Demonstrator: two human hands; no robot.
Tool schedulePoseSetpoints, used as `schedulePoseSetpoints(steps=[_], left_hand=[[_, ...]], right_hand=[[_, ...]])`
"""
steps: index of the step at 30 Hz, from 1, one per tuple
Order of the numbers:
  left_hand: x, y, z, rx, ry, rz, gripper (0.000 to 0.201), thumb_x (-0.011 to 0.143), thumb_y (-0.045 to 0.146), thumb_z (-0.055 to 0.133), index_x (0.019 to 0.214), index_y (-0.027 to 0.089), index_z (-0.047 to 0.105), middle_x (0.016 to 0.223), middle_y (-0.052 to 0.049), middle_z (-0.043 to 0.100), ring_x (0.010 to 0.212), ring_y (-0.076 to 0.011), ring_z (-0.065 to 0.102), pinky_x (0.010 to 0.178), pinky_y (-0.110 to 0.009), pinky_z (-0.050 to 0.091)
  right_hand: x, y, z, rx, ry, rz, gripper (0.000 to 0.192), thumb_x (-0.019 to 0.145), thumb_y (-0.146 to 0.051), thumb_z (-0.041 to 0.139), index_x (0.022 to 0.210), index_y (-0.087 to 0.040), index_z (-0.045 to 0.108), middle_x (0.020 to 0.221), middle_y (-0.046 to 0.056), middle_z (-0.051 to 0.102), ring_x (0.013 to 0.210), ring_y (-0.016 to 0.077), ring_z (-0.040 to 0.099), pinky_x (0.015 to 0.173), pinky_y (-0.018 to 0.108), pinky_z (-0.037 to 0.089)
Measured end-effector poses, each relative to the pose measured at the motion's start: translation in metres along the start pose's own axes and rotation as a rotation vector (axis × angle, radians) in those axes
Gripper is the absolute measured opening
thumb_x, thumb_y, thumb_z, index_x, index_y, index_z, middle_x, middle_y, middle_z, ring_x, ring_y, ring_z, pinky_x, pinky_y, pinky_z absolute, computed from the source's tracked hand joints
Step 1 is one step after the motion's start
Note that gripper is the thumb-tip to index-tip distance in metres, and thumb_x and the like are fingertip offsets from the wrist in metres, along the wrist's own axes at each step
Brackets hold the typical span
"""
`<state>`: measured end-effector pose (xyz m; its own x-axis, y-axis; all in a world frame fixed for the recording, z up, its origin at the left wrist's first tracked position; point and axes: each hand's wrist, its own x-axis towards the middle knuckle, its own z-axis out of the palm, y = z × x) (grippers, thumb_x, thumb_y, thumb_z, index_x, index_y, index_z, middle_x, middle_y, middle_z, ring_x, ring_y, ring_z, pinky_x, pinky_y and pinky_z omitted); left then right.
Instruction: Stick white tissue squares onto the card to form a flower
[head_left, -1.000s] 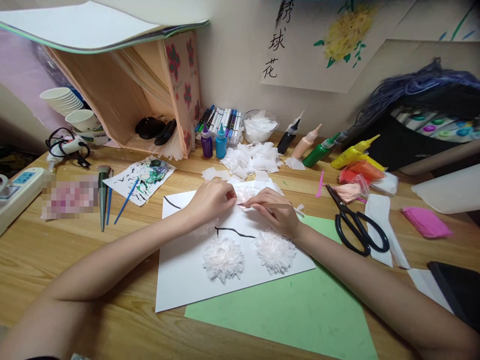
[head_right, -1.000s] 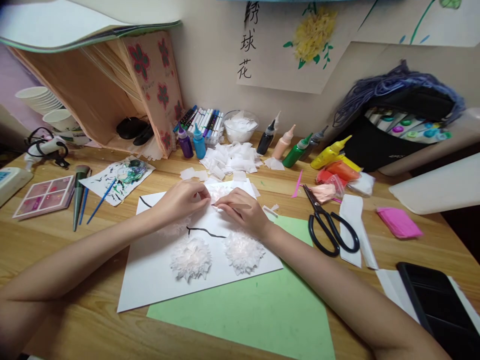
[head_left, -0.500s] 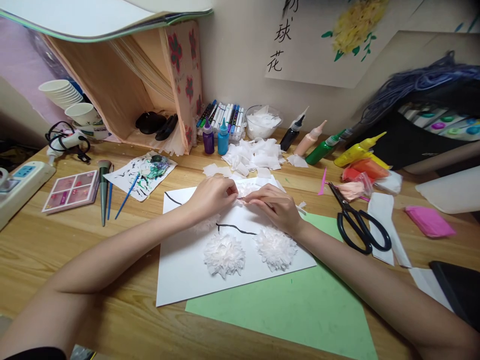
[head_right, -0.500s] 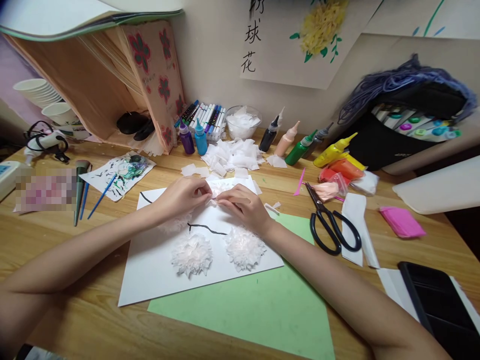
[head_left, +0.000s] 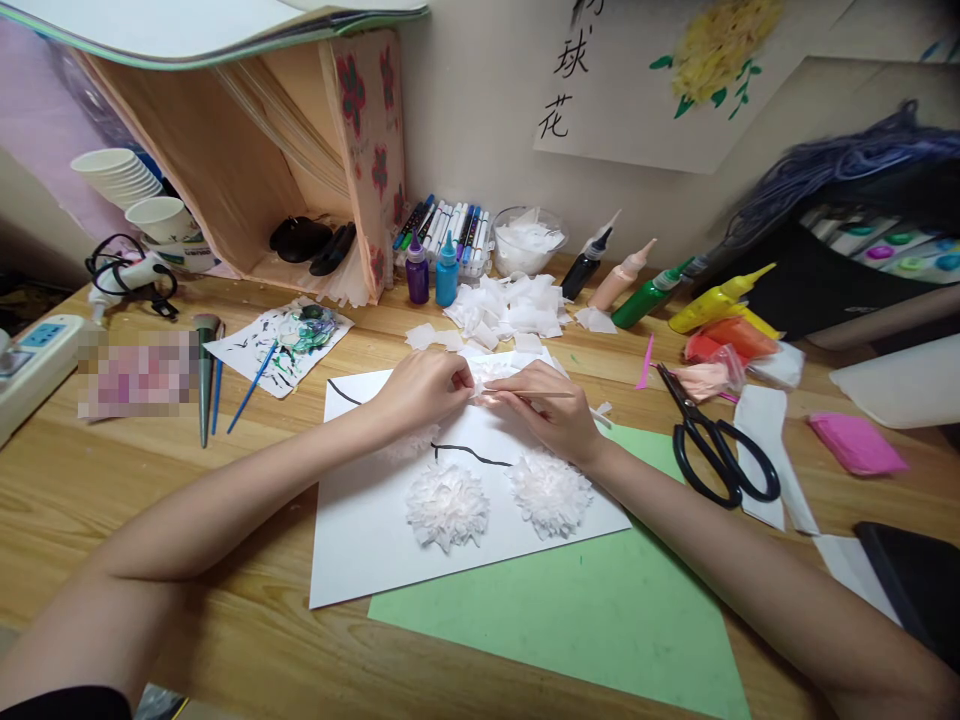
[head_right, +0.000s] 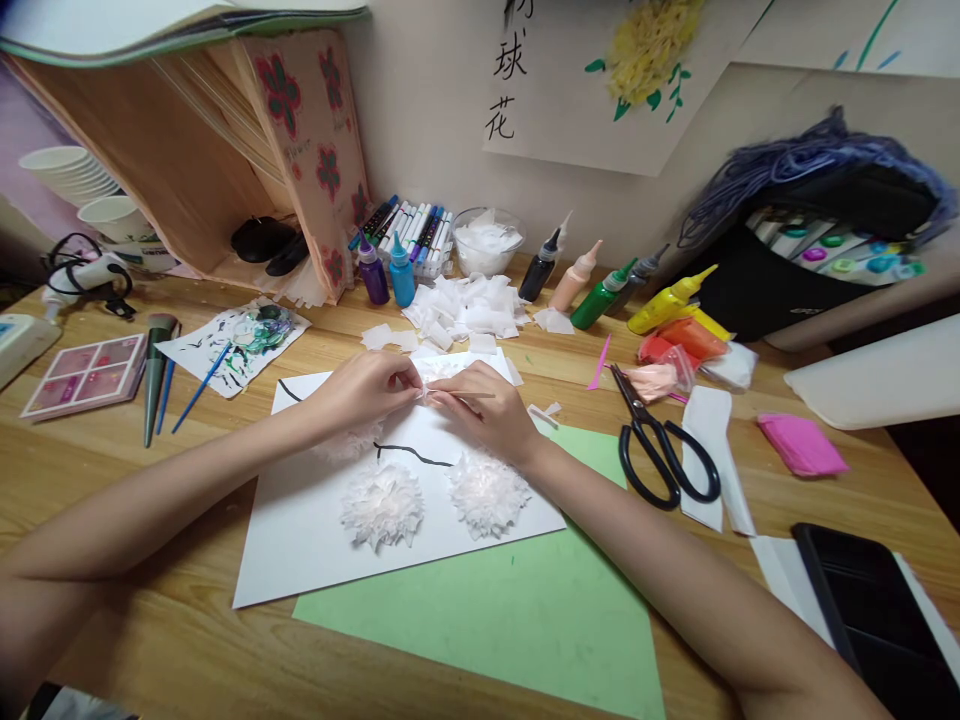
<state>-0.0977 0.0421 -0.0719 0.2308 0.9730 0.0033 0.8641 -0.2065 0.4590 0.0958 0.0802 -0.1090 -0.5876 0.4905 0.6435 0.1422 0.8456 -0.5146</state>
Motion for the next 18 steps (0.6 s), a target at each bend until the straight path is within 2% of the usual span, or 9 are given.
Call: schedulePoseSetpoints(steps=[3, 8, 14, 18], left_hand=[[-0.0001, -0.0005, 0.0013, 0.021, 0.019, 0.026, 0.015, 0.077, 0.023, 0.054, 0.077, 0.017, 0.067, 0.074, -0.004, 0.067, 0.066, -0.0147, 0.055, 0.058, -0.025, 0.036], [0.0002, -0.0006, 0.0016, 0.026, 0.025, 0.028, 0.014, 0.076, 0.022, 0.054, 0.077, 0.017, 0.068, 0.074, -0.004, 0.067, 0.066, -0.0146, 0.055, 0.059, -0.025, 0.036], [0.0006, -0.0013, 0.0017, 0.011, 0.019, 0.018, 0.015, 0.076, 0.024, 0.054, 0.076, 0.017, 0.067, 0.074, -0.004, 0.067, 0.066, -0.0146, 0.055, 0.058, -0.025, 0.036], [0.0011, -0.0006, 0.0016, 0.011, 0.011, 0.012, 0.015, 0.076, 0.024, 0.054, 0.076, 0.017, 0.067, 0.074, -0.004, 0.067, 0.065, -0.0143, 0.055, 0.058, -0.025, 0.036]], right_hand=[[0.0005, -0.002, -0.0002, 0.007, -0.027, -0.035, 0.021, 0.086, -0.014, 0.053, 0.103, -0.021, 0.063, 0.087, 0.005, 0.071, 0.07, 0.0158, 0.059, 0.064, 0.033, 0.047], [-0.0004, -0.0024, -0.0011, -0.002, 0.009, -0.011, 0.019, 0.086, -0.012, 0.05, 0.097, -0.021, 0.062, 0.081, 0.005, 0.07, 0.073, 0.017, 0.058, 0.066, 0.033, 0.046], [-0.0003, -0.0021, 0.0003, 0.005, -0.026, -0.03, 0.018, 0.086, -0.012, 0.051, 0.097, -0.022, 0.062, 0.083, 0.005, 0.07, 0.072, 0.0175, 0.058, 0.065, 0.034, 0.047], [0.0, -0.0014, 0.0014, 0.005, -0.034, 0.022, 0.017, 0.087, -0.013, 0.051, 0.095, -0.023, 0.063, 0.086, 0.004, 0.071, 0.076, 0.0178, 0.06, 0.068, 0.035, 0.048]])
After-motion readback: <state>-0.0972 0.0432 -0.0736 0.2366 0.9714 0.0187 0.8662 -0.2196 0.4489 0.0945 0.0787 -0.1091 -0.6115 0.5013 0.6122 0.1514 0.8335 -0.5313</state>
